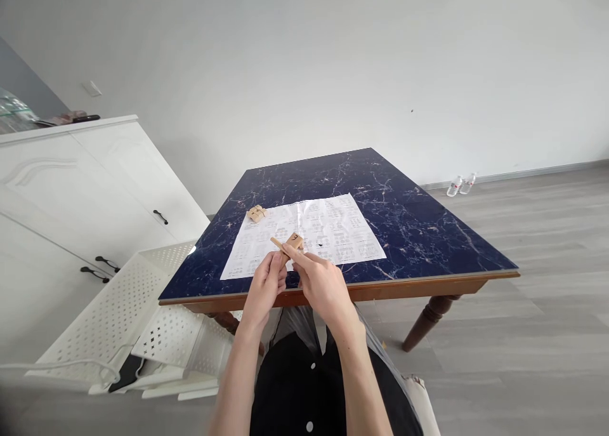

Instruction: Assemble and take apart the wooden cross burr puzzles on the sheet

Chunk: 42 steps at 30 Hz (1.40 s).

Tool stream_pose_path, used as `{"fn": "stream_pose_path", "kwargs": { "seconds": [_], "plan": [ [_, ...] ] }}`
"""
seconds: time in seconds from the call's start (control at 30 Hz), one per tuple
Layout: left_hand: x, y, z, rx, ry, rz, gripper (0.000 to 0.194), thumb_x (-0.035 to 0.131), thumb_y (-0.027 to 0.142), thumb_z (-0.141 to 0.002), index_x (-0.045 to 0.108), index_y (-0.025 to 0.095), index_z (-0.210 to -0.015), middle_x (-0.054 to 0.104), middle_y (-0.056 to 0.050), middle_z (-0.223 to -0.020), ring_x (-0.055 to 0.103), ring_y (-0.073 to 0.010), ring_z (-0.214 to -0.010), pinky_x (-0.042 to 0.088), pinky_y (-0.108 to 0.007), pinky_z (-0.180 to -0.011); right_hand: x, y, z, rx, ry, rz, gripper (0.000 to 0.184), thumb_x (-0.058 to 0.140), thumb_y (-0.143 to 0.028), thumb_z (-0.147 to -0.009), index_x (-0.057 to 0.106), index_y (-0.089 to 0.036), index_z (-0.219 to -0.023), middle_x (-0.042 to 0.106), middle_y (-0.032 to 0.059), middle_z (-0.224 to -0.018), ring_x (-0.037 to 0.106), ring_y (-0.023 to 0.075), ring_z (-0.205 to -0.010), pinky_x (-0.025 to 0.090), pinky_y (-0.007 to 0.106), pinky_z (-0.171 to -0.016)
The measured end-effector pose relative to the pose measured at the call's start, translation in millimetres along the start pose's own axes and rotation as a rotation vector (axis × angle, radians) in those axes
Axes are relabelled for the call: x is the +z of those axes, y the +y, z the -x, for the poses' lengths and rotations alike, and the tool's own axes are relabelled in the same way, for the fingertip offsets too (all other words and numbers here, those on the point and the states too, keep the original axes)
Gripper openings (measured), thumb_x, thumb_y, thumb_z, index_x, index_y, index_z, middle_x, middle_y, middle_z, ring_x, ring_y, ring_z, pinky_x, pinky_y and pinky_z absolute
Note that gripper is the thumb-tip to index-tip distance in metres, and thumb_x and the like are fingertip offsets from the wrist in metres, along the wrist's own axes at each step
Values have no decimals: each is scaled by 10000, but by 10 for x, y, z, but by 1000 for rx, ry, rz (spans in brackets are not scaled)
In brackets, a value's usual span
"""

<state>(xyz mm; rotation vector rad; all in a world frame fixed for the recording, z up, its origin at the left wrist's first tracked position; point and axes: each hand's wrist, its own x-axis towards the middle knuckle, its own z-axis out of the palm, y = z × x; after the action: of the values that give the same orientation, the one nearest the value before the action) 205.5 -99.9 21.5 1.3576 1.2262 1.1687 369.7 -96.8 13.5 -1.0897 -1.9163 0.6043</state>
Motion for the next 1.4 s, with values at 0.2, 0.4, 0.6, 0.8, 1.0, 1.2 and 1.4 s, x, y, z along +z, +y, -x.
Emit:
{"fn": "stream_pose_path", "kwargs": {
  "seconds": [0.2,0.4,0.6,0.8,1.0,1.2,1.4],
  "plan": [
    [-32,-15,3,-21,36,-31,540,502,730,-1033,590,197,-1020,371,52,-729,321,-115,-581,284,-247,-520,56,-1,-13,-11,-7,-39,540,389,-193,-1105,571,-345,-1589,734,54,-947,638,178,-666,499,284,-644],
    [-36,-1,23,-28,-11,6,575,505,770,-1006,578,200,-1002,341,55,-738,302,-121,-605,297,-242,-531,3,-5,6,8,-11,-36,552,402,-174,-1090,578,-341,-1586,736,47,-911,644,187,-675,505,292,-659],
    [-41,-51,5,-1,32,10,544,511,744,-1020,563,203,-987,397,42,-752,345,-117,-593,323,-243,-529,37,-50,-6,24,4,-27,546,424,-171,-1082,590,-328,-1578,714,38,-858,627,188,-663,466,272,-628],
    [-27,-76,0,18,103,5,493,482,695,-1060,557,210,-1020,403,44,-754,347,-114,-580,341,-243,-530,102,-109,-34,6,27,14,529,432,-188,-1087,595,-304,-1577,679,33,-814,594,179,-620,422,266,-601],
    [-28,-63,2,13,143,19,482,482,678,-1067,553,210,-980,384,51,-727,337,-113,-569,328,-241,-520,101,-140,-47,24,21,33,515,463,-170,-1083,617,-304,-1556,698,29,-820,620,180,-638,436,260,-627],
    [-2,-37,-7,7,194,49,483,520,681,-1046,540,216,-916,377,54,-702,338,-119,-559,312,-246,-503,103,-163,-66,29,53,-4,467,468,-174,-1083,684,-283,-1482,723,24,-790,637,191,-639,444,283,-659],
    [28,-5,-2,5,190,103,536,566,744,-993,553,212,-932,348,66,-711,296,-105,-554,296,-239,-502,132,-157,-71,38,100,-135,385,508,-216,-1071,719,-255,-1391,726,9,-707,666,208,-616,492,301,-682]
  ]
}}
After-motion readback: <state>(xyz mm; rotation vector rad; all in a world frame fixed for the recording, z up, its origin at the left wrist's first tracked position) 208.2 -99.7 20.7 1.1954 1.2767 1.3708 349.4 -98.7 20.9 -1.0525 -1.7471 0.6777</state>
